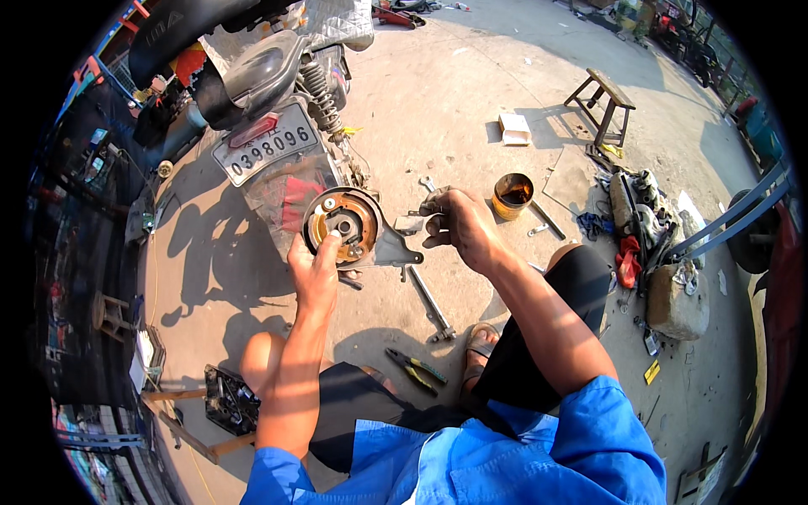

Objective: The person disassembles a motorcycle brake assembly, removes the brake shoes, and cleans the components using a screwdriver and a rag. The person then reassembles the brake shoes into the drum and secures them with a spring.

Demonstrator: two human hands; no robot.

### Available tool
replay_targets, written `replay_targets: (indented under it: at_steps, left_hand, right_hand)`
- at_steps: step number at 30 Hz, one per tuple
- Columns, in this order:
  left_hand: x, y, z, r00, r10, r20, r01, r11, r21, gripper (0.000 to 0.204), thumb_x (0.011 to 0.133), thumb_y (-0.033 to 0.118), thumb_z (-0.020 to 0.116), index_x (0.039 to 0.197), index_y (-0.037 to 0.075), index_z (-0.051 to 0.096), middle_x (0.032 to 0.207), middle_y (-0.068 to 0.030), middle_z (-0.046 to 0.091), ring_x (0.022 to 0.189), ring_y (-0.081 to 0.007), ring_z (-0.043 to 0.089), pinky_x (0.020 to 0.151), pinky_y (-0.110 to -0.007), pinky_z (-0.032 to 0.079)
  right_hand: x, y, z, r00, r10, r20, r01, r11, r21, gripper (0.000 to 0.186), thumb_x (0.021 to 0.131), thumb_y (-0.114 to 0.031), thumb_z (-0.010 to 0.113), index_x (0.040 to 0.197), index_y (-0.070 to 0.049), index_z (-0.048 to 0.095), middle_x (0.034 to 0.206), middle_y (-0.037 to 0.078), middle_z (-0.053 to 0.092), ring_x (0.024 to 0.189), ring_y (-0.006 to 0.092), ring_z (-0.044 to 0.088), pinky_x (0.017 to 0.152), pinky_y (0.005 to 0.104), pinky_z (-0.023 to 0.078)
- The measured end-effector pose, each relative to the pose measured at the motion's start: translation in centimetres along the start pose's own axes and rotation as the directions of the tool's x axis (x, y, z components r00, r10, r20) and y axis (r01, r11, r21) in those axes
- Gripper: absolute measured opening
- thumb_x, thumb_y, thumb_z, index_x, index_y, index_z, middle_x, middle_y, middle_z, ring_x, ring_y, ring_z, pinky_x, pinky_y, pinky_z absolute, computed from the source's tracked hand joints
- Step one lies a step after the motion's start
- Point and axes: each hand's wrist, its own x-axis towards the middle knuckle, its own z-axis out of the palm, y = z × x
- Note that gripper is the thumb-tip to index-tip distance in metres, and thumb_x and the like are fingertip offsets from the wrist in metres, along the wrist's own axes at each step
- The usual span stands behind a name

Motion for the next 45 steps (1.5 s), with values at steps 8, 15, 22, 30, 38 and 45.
replay_targets:
  at_steps: [8,15,22,30,38,45]
  left_hand:
    - [-0.4,2.0,0.9,0.985,-0.171,0.034,0.174,0.978,-0.114,0.028,0.093,0.007,0.061,0.12,-0.002,0.059,0.102,-0.0091,0.069,0.072,-0.013,0.068,0.047,-0.028,0.058]
    - [-0.2,0.3,0.5,0.966,-0.239,0.098,0.248,0.965,-0.086,0.026,0.095,0.01,0.06,0.118,-0.002,0.058,0.101,-0.0115,0.069,0.069,-0.0165,0.07,0.043,-0.031,0.06]
    - [0.1,0.1,0.4,0.874,-0.471,0.116,0.457,0.88,0.132,0.023,0.098,0.017,0.061,0.112,-0.001,0.063,0.094,-0.0127,0.07,0.064,-0.0174,0.069,0.041,-0.028,0.056]
    - [0.8,1.4,-0.9,0.966,-0.256,0.02,0.105,0.462,0.881,0.048,0.089,0.032,0.069,0.114,-0.008,0.062,0.1,-0.0311,0.07,0.098,-0.0459,0.068,0.089,-0.049,0.052]
    - [1.4,1.8,-1.3,0.988,-0.15,0.029,0.063,0.576,0.815,0.035,0.09,0.027,0.069,0.102,-0.006,0.068,0.089,-0.0238,0.073,0.086,-0.0385,0.072,0.079,-0.044,0.054]
    - [1.4,1.2,-1.8,0.991,-0.127,0.044,0.044,0.615,0.788,0.035,0.089,0.028,0.072,0.097,-0.005,0.07,0.088,-0.0223,0.074,0.083,-0.0347,0.073,0.077,-0.041,0.055]
  right_hand:
    - [1.3,2.1,-1.1,0.97,0.237,0.053,-0.186,0.868,-0.461,0.032,0.096,-0.026,0.062,0.11,0.003,0.065,0.094,0.006,0.062,0.082,0.0131,0.059,0.072,0.0309,0.054]
    - [1.2,4.2,-0.4,0.944,0.252,0.214,-0.097,0.831,-0.548,0.034,0.102,-0.027,0.064,0.108,0.006,0.069,0.088,0.004,0.067,0.077,0.011,0.059,0.068,0.0284,0.052]
    - [1.9,7.6,-0.6,0.949,0.304,0.078,-0.243,0.869,-0.431,0.025,0.103,-0.02,0.061,0.106,0.004,0.069,0.083,0.001,0.064,0.072,0.0084,0.057,0.067,0.0275,0.05]
    - [3.3,12.0,-3.9,0.913,0.408,0.004,-0.373,0.839,-0.396,0.022,0.101,-0.018,0.062,0.103,0.003,0.069,0.083,0.001,0.065,0.071,0.0099,0.058,0.066,0.0278,0.05]
    - [3.0,19.8,-7.6,0.859,0.5,-0.108,-0.41,0.549,-0.728,0.027,0.096,-0.015,0.063,0.106,0.009,0.07,0.088,0.012,0.07,0.077,0.0173,0.065,0.068,0.0356,0.055]
    - [1.5,25.8,-9.2,0.803,0.556,-0.216,-0.501,0.432,-0.75,0.028,0.094,-0.014,0.064,0.108,0.009,0.07,0.09,0.015,0.072,0.075,0.0209,0.067,0.068,0.0379,0.056]
